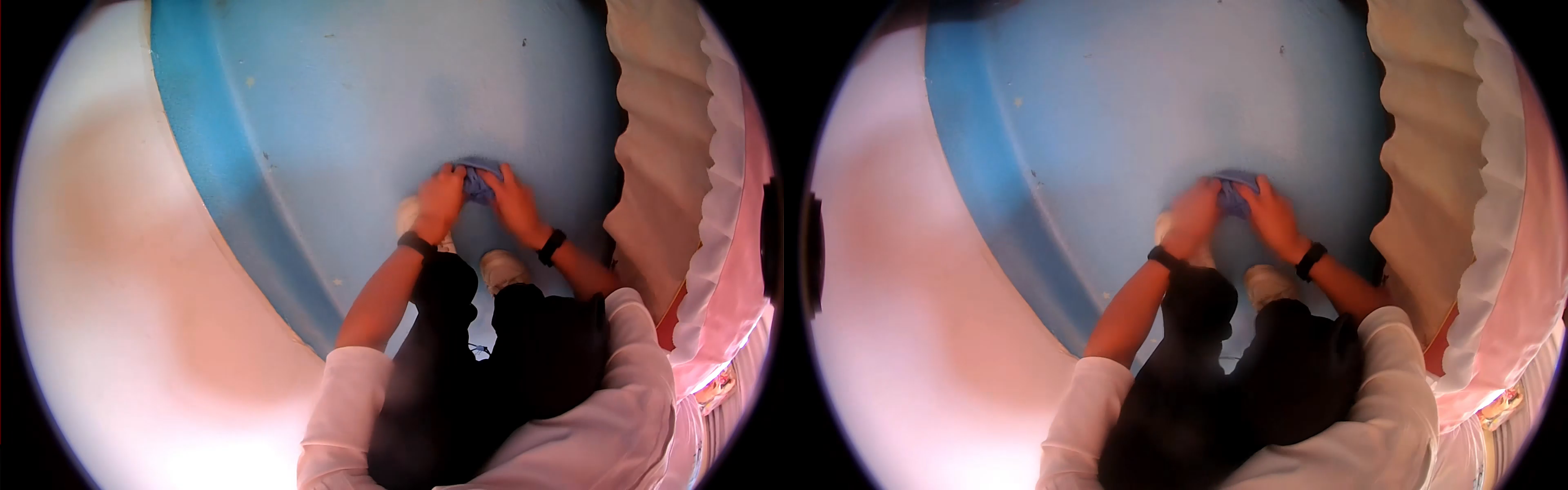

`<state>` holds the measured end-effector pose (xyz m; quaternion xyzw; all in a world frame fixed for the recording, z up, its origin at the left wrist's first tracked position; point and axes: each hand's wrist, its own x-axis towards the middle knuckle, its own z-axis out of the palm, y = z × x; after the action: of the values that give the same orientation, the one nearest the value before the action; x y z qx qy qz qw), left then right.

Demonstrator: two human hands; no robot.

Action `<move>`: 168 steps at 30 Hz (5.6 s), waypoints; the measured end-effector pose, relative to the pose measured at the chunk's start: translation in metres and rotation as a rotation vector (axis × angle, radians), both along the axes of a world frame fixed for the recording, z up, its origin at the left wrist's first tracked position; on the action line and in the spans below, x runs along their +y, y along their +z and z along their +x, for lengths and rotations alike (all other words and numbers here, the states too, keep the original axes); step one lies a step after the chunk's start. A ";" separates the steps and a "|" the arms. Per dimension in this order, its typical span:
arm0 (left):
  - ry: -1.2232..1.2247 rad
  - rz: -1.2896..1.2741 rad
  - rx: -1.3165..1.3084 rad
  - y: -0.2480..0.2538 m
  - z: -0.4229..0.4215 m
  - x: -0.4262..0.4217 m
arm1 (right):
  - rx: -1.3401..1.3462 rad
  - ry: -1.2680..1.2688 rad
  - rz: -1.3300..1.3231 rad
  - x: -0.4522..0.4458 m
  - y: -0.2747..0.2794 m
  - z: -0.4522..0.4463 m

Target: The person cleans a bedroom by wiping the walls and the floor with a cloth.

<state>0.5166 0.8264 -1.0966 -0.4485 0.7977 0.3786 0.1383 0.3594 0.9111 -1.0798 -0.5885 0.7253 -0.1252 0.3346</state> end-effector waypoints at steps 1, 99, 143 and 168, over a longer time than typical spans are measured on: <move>0.003 -0.024 -0.001 0.004 -0.003 -0.009 | 0.027 0.004 0.003 -0.009 -0.001 -0.003; 0.273 -0.269 0.113 0.010 -0.005 -0.141 | 0.012 0.149 -0.150 -0.178 -0.028 -0.037; -0.024 -0.309 0.018 -0.001 -0.022 -0.076 | 0.106 0.111 -0.149 -0.089 -0.018 -0.023; 0.231 -0.178 0.039 -0.002 0.026 -0.047 | 0.053 0.073 0.004 -0.077 -0.018 0.023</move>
<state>0.5431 0.7793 -1.0986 -0.5405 0.7736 0.3285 0.0381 0.3824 0.8337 -1.0979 -0.6169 0.7122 -0.0961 0.3208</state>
